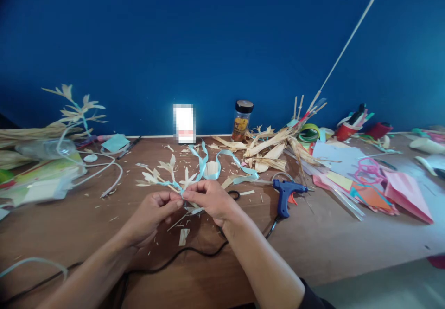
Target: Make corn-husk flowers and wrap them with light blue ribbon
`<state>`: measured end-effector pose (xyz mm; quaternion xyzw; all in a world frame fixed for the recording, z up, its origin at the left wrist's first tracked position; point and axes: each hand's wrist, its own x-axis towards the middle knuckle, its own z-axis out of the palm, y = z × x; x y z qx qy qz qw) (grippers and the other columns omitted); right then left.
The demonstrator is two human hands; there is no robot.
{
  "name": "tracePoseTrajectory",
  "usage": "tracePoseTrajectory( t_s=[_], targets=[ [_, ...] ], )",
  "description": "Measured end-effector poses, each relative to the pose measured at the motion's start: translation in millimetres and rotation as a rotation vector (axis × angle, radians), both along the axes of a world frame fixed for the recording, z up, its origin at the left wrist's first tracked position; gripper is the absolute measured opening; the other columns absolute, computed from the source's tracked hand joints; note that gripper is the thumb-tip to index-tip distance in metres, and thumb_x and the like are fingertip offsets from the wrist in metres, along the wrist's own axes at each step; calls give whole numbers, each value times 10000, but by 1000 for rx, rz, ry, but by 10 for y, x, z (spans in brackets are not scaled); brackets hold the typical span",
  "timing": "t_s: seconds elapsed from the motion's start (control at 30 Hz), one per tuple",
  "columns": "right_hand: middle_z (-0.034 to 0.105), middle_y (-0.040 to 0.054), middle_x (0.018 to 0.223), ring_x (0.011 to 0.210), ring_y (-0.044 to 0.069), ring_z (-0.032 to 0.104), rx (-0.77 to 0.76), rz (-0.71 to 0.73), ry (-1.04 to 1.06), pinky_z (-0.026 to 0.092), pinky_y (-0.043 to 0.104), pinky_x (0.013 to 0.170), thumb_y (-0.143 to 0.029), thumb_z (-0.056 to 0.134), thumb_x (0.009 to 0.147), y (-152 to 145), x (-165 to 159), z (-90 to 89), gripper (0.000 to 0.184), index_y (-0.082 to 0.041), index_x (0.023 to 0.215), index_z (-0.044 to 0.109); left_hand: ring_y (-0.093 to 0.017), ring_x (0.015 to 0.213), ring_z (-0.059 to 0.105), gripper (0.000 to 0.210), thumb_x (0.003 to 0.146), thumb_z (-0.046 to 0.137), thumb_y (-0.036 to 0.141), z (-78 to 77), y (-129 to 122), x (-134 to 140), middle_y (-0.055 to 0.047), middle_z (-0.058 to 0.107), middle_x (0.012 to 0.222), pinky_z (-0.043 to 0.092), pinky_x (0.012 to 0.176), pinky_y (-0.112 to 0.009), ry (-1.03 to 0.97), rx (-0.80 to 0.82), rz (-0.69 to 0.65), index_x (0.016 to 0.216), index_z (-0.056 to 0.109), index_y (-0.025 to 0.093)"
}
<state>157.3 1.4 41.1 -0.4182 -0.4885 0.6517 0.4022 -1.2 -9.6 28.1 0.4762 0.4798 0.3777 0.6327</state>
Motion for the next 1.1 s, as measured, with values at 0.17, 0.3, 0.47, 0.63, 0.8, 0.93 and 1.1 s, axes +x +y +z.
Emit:
tracePoseTrajectory(
  t_s=[0.17, 0.3, 0.47, 0.63, 0.8, 0.93, 1.1],
  targets=[
    [520, -42, 565, 530, 74, 419, 56, -40, -89, 325, 209, 542, -299, 638, 664, -11, -33, -7, 174, -130, 647, 599, -35, 374, 314, 199, 642, 645, 322, -8, 7, 12, 72, 440, 442, 228, 367, -155, -13, -16, 2, 602, 575, 140],
    [535, -24, 594, 541, 86, 443, 124, -111, -199, 349, 212, 540, -307, 606, 682, -9, -50, -54, 178, -130, 663, 587, -34, 388, 325, 183, 638, 657, 306, -24, 4, 15, 65, 466, 467, 236, 379, -154, -49, -35, 12, 659, 605, 132],
    [588, 10, 664, 599, 119, 513, 211, -197, -333, 403, 240, 582, -288, 575, 691, -18, -72, -75, 159, -133, 717, 595, -33, 397, 355, 192, 607, 688, 272, -14, 11, 17, 45, 527, 518, 261, 393, -158, -93, -71, 27, 715, 628, 126],
    [596, 41, 792, 760, 163, 537, 421, -306, -573, 410, 289, 707, -250, 554, 710, -68, -135, -72, 103, -156, 709, 598, -66, 456, 455, 199, 605, 693, 276, -15, -4, 47, 14, 577, 559, 326, 447, -177, -132, -82, 34, 706, 629, 117],
    [572, 35, 808, 754, 161, 528, 492, -370, -664, 409, 298, 704, -204, 550, 712, -126, -215, -50, 52, -169, 697, 585, -51, 395, 391, 204, 608, 687, 306, -91, -32, 95, 47, 516, 460, 272, 401, -167, -74, -60, 149, 627, 586, 129],
    [571, 29, 789, 718, 151, 518, 479, -371, -601, 408, 283, 678, -236, 571, 714, -122, -220, -32, 76, -169, 696, 600, -38, 380, 330, 208, 633, 668, 302, -100, -13, 80, 68, 453, 434, 237, 387, -162, -105, -48, 136, 597, 553, 133],
    [569, 0, 707, 616, 110, 485, 377, -249, -336, 387, 219, 578, -338, 500, 791, -73, -134, -45, 202, -167, 844, 593, -27, 387, 309, 172, 648, 661, 255, -1, 54, -32, 75, 427, 438, 217, 392, -151, -181, -21, 167, 608, 552, 129]
  ],
)
